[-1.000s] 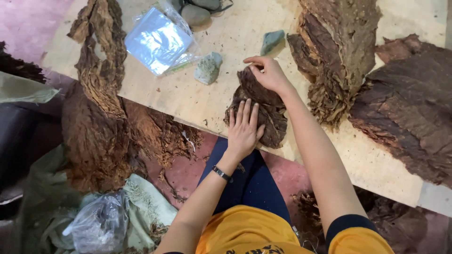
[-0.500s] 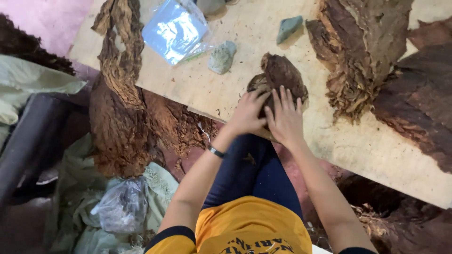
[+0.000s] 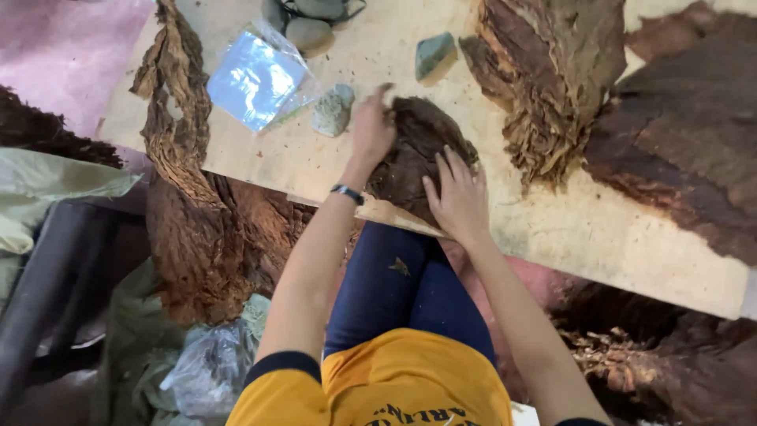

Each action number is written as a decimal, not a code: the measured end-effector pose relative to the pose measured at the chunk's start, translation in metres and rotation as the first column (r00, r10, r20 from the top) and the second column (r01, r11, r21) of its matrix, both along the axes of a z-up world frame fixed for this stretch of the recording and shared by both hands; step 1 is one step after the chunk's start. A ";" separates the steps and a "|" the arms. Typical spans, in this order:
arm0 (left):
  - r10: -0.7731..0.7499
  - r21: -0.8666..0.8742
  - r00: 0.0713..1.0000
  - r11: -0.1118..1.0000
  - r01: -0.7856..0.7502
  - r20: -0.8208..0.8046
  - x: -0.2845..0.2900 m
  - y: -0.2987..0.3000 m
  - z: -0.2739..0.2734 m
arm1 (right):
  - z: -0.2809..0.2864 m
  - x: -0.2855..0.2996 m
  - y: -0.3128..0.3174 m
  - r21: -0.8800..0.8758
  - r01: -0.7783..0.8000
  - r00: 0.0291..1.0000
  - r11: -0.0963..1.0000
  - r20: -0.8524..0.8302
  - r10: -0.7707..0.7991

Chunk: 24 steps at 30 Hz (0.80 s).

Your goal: Sorting dried tobacco leaves and packing them into clear plastic bags on a low wooden table.

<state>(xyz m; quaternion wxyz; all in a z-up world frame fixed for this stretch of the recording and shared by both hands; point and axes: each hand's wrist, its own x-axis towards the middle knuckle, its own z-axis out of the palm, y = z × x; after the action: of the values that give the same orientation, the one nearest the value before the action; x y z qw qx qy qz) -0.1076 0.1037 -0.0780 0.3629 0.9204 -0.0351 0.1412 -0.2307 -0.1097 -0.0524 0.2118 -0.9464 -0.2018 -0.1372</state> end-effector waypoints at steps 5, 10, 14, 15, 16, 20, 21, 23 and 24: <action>0.100 -0.067 0.990 0.993 -0.093 0.100 -0.018 0.040 0.018 | 0.001 0.018 0.001 0.011 -0.017 0.999 1.000 -0.048 0.017; -0.073 0.058 0.986 0.996 0.065 0.151 -0.010 0.019 0.079 | 0.005 0.047 0.005 -0.137 -0.019 0.974 0.990 0.222 0.049; -0.205 0.284 0.953 0.949 0.138 0.224 0.041 0.016 0.059 | 0.016 0.035 0.015 -0.062 -0.148 0.915 0.987 0.371 0.160; -0.310 0.318 0.944 0.911 0.261 0.113 0.048 0.013 0.061 | 0.017 0.032 0.016 -0.016 -0.228 0.912 0.974 0.346 0.219; -0.408 0.337 0.913 0.859 0.384 -0.001 0.056 0.011 0.064 | 0.018 0.029 0.016 0.032 -0.305 0.904 0.952 0.323 0.279; -0.382 0.415 0.886 0.784 0.461 -0.262 0.077 0.001 0.049 | 0.024 0.022 0.013 0.150 -0.351 0.913 0.924 0.274 0.302; -0.361 0.458 0.878 0.753 0.473 -0.313 0.078 0.001 0.050 | 0.020 0.018 0.011 0.091 -0.335 0.920 0.938 0.249 0.304; -0.338 0.493 0.868 0.721 0.487 -0.363 0.073 -0.001 0.057 | 0.019 0.009 0.007 0.027 -0.319 0.926 0.947 0.220 0.306; -0.345 0.503 0.855 0.698 0.509 -0.386 0.069 -0.002 0.064 | 0.021 0.003 0.004 -0.003 -0.335 0.922 0.942 0.206 0.328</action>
<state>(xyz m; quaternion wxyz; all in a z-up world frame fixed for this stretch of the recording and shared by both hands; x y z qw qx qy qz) -0.0390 0.1012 -0.0142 0.0834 0.9623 -0.2433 -0.0888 -0.2280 -0.1055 -0.0314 0.2254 -0.8761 -0.3772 -0.1986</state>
